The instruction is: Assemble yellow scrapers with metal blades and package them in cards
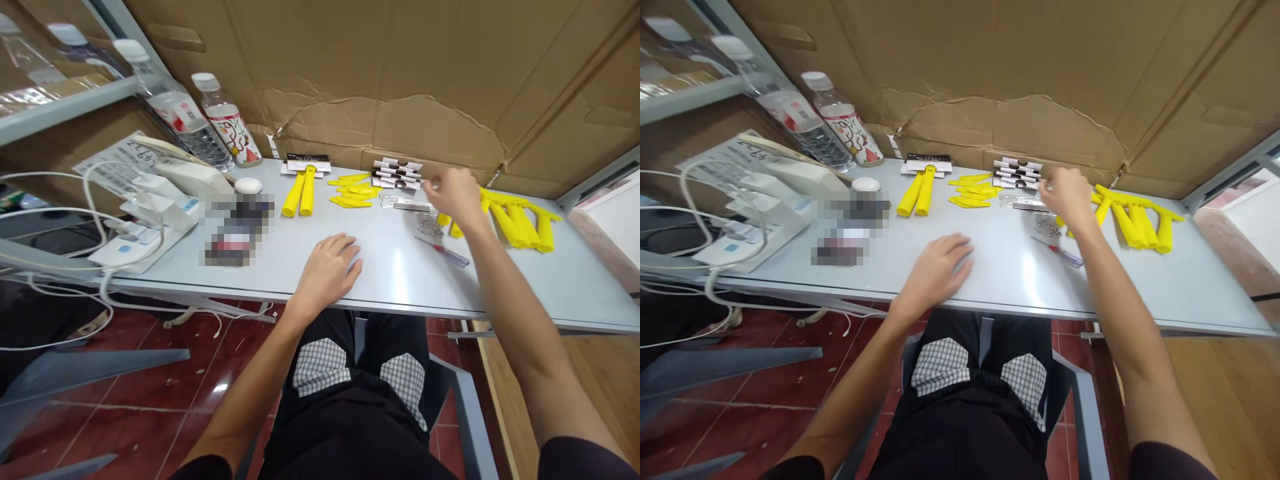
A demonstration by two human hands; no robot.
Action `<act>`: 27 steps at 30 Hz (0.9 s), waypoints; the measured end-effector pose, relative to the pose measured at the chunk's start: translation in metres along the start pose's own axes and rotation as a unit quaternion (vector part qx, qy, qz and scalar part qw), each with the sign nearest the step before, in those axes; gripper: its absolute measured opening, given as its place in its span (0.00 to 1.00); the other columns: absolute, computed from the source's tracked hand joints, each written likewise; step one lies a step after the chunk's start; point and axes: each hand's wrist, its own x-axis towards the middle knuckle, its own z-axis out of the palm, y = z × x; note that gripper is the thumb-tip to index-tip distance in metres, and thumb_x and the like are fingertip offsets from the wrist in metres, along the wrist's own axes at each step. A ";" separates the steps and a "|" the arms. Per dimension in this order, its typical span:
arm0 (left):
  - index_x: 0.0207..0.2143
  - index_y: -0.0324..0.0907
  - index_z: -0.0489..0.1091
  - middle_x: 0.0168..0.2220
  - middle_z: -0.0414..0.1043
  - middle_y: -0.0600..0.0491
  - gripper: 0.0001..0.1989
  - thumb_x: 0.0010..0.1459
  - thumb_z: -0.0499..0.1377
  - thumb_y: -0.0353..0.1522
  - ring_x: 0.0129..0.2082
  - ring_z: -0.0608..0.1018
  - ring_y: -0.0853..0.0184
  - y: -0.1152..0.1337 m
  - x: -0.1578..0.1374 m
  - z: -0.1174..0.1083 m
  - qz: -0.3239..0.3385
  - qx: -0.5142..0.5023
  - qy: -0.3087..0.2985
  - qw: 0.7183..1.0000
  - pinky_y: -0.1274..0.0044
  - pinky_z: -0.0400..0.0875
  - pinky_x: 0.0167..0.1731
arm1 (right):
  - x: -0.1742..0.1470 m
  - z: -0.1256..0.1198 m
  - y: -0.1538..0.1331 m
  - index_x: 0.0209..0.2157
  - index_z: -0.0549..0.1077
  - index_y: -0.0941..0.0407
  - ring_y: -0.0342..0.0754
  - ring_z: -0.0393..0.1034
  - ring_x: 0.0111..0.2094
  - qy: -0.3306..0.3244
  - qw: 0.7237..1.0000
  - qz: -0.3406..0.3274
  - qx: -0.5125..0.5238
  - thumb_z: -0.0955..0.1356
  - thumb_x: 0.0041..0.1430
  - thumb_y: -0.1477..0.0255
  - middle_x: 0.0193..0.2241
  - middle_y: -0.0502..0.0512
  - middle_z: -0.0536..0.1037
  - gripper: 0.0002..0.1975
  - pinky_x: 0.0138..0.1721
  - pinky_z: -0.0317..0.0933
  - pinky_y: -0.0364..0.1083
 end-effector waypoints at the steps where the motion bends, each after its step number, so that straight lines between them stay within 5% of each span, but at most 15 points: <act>1: 0.55 0.35 0.80 0.61 0.79 0.38 0.16 0.72 0.59 0.33 0.66 0.77 0.47 0.000 0.001 0.000 -0.003 -0.002 -0.003 1.000 0.55 0.71 0.66 | -0.001 -0.003 0.031 0.53 0.83 0.58 0.65 0.75 0.51 0.010 0.999 0.040 -0.015 0.66 0.70 0.62 0.47 0.75 0.82 0.21 0.47 0.61 0.58; 3: 0.55 0.36 0.80 0.61 0.80 0.39 0.16 0.72 0.59 0.34 0.66 0.77 0.47 0.001 0.002 -0.001 -0.010 -0.002 -0.006 1.000 0.55 0.71 0.66 | 0.000 -0.005 0.082 0.56 0.83 0.57 0.62 0.73 0.54 0.007 0.991 0.131 -0.035 0.65 0.72 0.60 0.51 0.78 0.80 0.23 0.45 0.57 0.58; 6: 0.55 0.38 0.81 0.60 0.80 0.42 0.16 0.73 0.59 0.34 0.65 0.76 0.47 0.003 0.004 -0.001 -0.018 0.004 -0.010 1.000 0.54 0.71 0.65 | 0.002 -0.001 0.126 0.53 0.83 0.57 0.62 0.72 0.54 -0.027 0.983 0.178 -0.031 0.68 0.70 0.60 0.52 0.79 0.79 0.20 0.43 0.55 0.58; 13: 0.54 0.39 0.80 0.60 0.79 0.41 0.15 0.71 0.60 0.34 0.65 0.76 0.47 0.004 0.005 0.000 -0.025 0.018 -0.018 0.999 0.54 0.72 0.64 | -0.003 0.009 0.137 0.65 0.73 0.56 0.64 0.74 0.53 -0.068 0.979 0.194 -0.009 0.73 0.64 0.63 0.61 0.76 0.76 0.30 0.47 0.61 0.57; 16: 0.54 0.38 0.80 0.60 0.79 0.41 0.15 0.71 0.60 0.34 0.64 0.76 0.48 0.001 0.005 0.001 -0.021 0.016 -0.017 1.000 0.55 0.72 0.64 | -0.010 0.003 0.135 0.64 0.73 0.58 0.65 0.73 0.55 -0.016 0.982 0.184 0.027 0.73 0.63 0.64 0.59 0.76 0.76 0.30 0.50 0.63 0.58; 22: 0.49 0.40 0.80 0.55 0.81 0.42 0.11 0.71 0.59 0.31 0.56 0.80 0.52 0.020 0.010 -0.002 0.017 -0.003 0.036 0.999 0.58 0.76 0.57 | -0.028 -0.010 0.073 0.65 0.68 0.59 0.64 0.72 0.53 0.117 0.985 0.078 0.096 0.67 0.67 0.66 0.45 0.69 0.80 0.27 0.51 0.65 0.57; 27: 0.49 0.41 0.79 0.47 0.83 0.47 0.12 0.72 0.56 0.27 0.49 0.79 0.59 0.099 0.024 0.004 0.258 -0.067 0.056 0.962 0.66 0.75 0.50 | -0.063 0.011 -0.042 0.69 0.65 0.56 0.63 0.76 0.38 -0.002 0.983 -0.117 0.139 0.62 0.70 0.68 0.36 0.61 0.83 0.28 0.44 0.67 0.56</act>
